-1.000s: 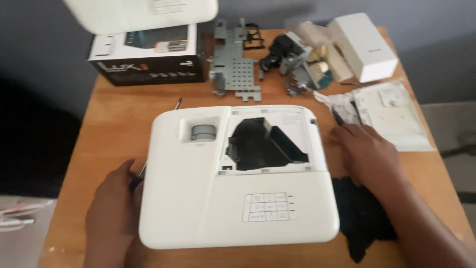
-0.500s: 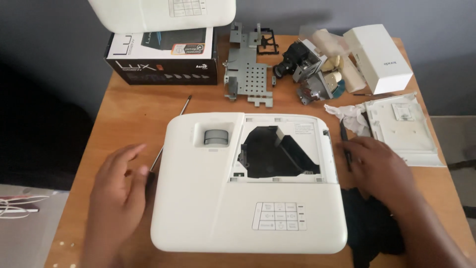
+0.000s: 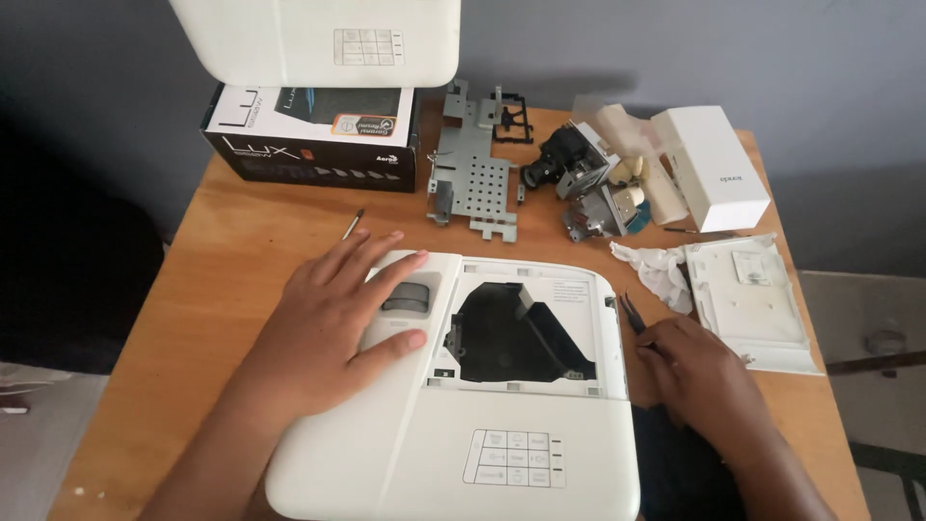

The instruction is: Disassembling a projector and inspecting/cleaning the internal lamp assembly on a workbench

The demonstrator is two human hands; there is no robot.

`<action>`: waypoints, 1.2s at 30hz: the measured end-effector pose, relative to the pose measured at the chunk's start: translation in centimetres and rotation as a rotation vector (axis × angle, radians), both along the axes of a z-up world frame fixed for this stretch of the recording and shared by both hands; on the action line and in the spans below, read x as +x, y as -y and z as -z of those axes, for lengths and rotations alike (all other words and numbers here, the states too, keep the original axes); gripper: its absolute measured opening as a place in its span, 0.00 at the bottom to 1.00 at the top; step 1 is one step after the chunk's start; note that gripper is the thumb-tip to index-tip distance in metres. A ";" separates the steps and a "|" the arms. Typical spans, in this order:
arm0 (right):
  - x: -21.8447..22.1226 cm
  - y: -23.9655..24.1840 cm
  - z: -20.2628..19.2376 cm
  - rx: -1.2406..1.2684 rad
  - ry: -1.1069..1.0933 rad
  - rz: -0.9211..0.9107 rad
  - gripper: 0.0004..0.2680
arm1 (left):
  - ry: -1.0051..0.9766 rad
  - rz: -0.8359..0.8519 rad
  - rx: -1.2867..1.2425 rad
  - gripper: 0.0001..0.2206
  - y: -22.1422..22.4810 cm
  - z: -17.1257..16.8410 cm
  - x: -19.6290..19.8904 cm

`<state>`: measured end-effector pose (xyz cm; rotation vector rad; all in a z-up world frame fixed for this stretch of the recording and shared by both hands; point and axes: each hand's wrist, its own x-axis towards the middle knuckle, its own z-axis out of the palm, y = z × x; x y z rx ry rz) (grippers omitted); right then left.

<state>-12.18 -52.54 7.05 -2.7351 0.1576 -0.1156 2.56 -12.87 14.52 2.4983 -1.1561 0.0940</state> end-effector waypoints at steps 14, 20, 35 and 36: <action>5.1 -0.8 -7.4 0.014 -0.349 -0.233 0.04 | 0.033 0.036 -0.074 0.24 0.3 -0.9 0.4; 13.1 1.1 -8.0 -0.440 -0.185 -0.212 0.25 | -0.001 0.009 -0.061 0.25 0.1 0.1 0.4; 11.2 2.5 -8.9 -0.333 0.167 -0.253 0.28 | -0.184 0.048 -0.007 0.29 0.0 -1.4 0.1; 9.9 2.4 -9.8 -0.199 0.222 -0.206 0.29 | -0.323 0.048 0.044 0.30 0.1 -2.0 0.0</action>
